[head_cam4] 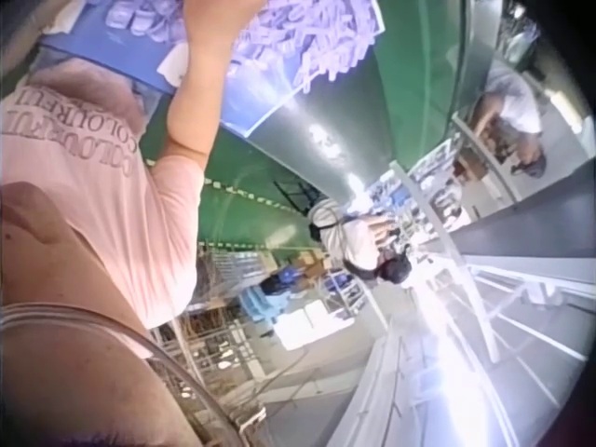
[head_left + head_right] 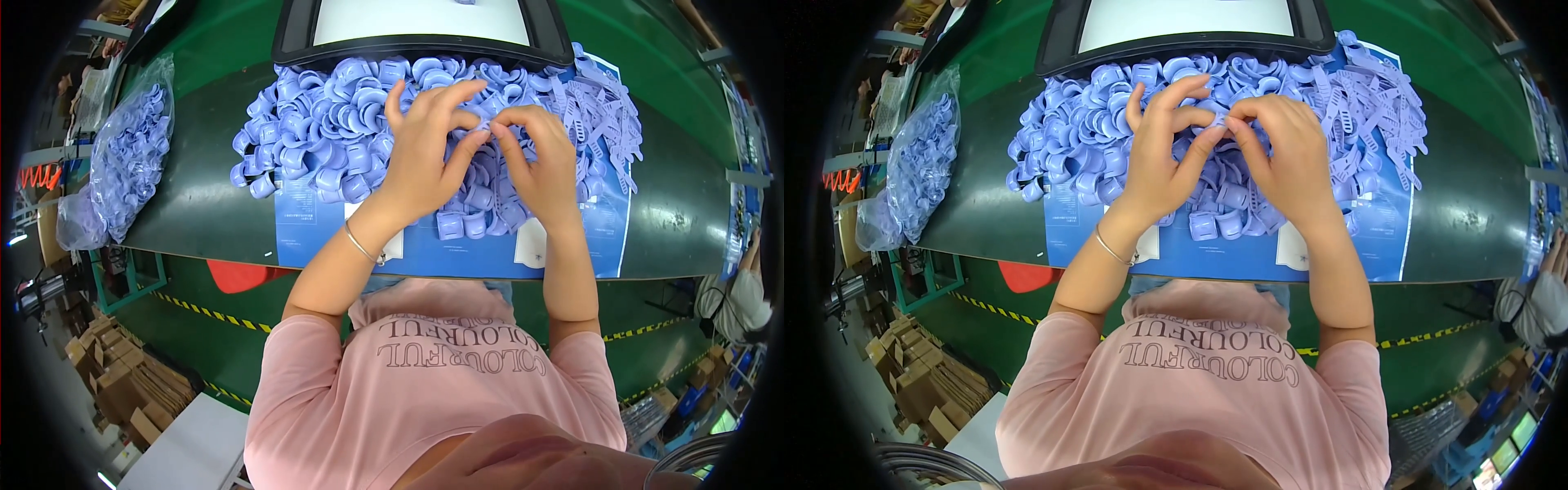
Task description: Inspecting and sorting small blue plastic components on an assembly line.
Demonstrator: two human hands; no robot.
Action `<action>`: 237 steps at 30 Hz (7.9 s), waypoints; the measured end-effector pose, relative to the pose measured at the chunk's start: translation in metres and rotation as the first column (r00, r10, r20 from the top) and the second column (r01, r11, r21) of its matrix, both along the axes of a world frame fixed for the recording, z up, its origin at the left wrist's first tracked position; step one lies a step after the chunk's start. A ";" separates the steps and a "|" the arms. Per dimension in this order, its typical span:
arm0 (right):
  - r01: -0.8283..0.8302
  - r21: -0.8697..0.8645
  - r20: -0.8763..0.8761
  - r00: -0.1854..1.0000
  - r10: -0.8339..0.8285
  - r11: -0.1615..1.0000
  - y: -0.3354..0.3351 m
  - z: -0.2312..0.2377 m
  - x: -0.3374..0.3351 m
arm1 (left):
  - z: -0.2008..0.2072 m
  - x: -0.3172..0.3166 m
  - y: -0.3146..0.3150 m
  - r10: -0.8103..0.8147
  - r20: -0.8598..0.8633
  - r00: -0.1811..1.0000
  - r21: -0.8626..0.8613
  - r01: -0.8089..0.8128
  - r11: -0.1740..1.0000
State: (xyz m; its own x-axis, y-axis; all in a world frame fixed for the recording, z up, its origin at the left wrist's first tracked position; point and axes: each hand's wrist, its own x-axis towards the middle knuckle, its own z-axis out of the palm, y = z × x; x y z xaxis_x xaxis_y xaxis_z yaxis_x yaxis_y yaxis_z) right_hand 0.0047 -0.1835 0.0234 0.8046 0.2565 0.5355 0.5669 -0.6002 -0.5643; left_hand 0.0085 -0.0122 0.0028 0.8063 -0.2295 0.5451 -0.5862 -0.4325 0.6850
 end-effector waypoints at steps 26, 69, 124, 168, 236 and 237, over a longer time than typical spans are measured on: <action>-0.008 -0.014 0.025 1.000 0.009 1.000 -0.005 -0.005 0.003 | -0.012 0.003 0.001 -0.098 0.011 0.995 -0.111 0.098 0.989; -0.052 0.406 -0.349 0.914 0.208 0.912 -0.007 -0.007 0.005 | -0.001 -0.002 0.002 -0.169 -0.201 0.965 -0.326 0.097 0.940; 0.257 -0.403 0.018 0.962 -0.273 0.879 -0.063 -0.009 0.018 | -0.006 0.012 0.011 -0.056 -0.070 0.996 0.048 0.059 0.997; 0.041 0.485 -0.344 0.928 0.147 0.873 -0.045 -0.009 0.023 | 0.005 0.006 0.011 -0.505 -0.493 0.708 -0.773 -0.091 0.628; -0.048 0.317 -0.320 0.935 0.154 0.947 0.007 -0.002 -0.002 | -0.003 0.005 0.004 -0.062 -0.068 0.996 -0.116 0.054 0.992; -0.081 0.293 -0.306 0.936 0.174 0.953 0.007 -0.002 -0.002 | -0.003 0.005 0.004 -0.039 -0.080 0.996 -0.130 0.029 0.991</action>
State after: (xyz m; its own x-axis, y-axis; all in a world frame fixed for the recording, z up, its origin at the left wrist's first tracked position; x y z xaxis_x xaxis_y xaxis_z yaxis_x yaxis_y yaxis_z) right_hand 0.0030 -0.1766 0.0219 0.9157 0.2510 0.3139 0.3861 -0.3327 -0.8603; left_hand 0.0137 -0.0080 -0.0007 0.8423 -0.1902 0.5044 -0.5389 -0.3187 0.7797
